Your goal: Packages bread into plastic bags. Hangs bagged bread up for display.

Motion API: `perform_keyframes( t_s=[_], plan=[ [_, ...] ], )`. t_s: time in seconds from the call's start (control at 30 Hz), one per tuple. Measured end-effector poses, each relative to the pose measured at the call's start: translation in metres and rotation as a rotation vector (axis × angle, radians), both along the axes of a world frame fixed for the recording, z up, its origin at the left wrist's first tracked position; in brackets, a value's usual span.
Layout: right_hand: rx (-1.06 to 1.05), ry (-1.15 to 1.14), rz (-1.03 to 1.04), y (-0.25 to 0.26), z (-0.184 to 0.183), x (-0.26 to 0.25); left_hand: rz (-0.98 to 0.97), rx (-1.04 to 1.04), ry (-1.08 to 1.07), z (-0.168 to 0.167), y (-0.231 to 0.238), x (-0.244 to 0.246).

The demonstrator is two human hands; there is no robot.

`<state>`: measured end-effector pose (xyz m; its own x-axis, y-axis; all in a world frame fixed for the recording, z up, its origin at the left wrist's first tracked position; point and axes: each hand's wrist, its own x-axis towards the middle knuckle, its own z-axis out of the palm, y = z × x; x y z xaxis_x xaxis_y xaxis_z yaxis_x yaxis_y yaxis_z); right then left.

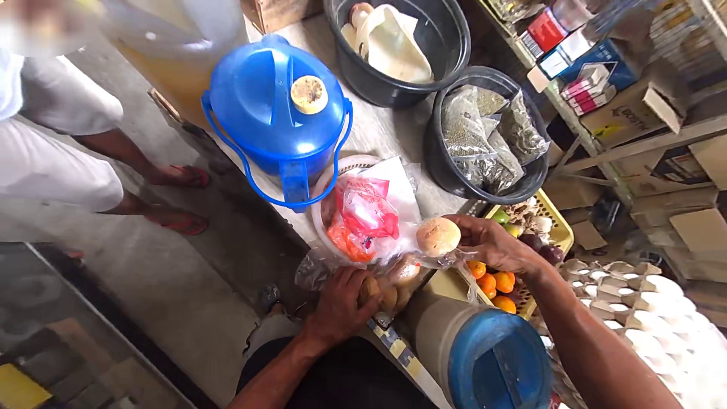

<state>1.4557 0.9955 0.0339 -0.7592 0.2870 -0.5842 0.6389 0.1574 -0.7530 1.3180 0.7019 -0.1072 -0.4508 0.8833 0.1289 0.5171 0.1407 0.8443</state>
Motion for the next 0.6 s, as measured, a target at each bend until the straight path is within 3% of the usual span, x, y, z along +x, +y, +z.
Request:
perform_keyframes(
  t_s=[0.33,0.5,0.6],
  plan=[
    [-0.209,-0.044,0.078,0.006,-0.004,-0.015,0.013,-0.005,0.019,0.002,0.001,0.001],
    [-0.074,-0.006,-0.008,0.000,-0.010,-0.025,0.009,0.018,0.026,0.001,-0.003,0.000],
    [-0.011,0.044,0.001,-0.001,-0.005,-0.022,0.015,0.069,-0.095,0.006,-0.023,-0.010]
  ],
)
